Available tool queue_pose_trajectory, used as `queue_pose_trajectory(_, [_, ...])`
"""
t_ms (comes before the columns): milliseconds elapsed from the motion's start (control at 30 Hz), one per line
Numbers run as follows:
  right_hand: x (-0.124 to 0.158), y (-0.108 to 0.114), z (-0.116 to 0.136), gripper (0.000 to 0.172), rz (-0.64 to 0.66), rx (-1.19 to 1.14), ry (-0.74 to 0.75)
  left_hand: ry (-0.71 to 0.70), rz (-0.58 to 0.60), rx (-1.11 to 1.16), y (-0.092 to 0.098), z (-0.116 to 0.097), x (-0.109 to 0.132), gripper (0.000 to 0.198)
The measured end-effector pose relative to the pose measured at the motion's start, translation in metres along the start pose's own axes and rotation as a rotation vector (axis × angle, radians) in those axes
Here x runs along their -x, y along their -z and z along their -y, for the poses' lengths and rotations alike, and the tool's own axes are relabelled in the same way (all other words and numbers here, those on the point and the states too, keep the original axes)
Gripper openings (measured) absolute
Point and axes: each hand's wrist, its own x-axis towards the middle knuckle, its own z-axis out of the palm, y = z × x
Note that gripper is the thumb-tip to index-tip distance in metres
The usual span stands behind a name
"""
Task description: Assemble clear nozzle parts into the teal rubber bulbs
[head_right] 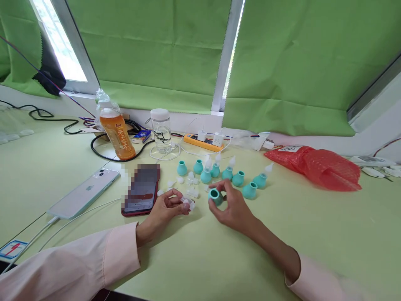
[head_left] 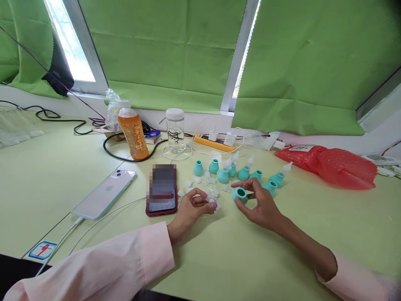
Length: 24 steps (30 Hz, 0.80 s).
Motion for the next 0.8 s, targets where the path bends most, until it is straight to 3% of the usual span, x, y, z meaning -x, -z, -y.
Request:
queue_pose_trajectory(167, [0.012, -0.014, 0.011, 0.021, 0.089, 0.184, 0.146, 0.067, 0.032, 0.042, 0.0, -0.003, 0.004, 0.048])
queue_pose_trajectory(367, [0.013, -0.017, 0.014, 0.015, 0.143, 0.122, 0.199, 0.12, 0.129, -0.032, 0.001, -0.004, 0.0, 0.037])
queue_pose_trajectory(633, [0.016, -0.023, 0.019, 0.01, 0.137, -0.021, 0.027, -0.016, 0.159, -0.242, -0.001, -0.008, -0.001, 0.023])
queue_pose_trajectory(800, [0.015, -0.019, 0.021, 0.011, 0.313, -0.24, -0.139, -0.016, 0.195, -0.406, 0.0, -0.009, 0.0, 0.025])
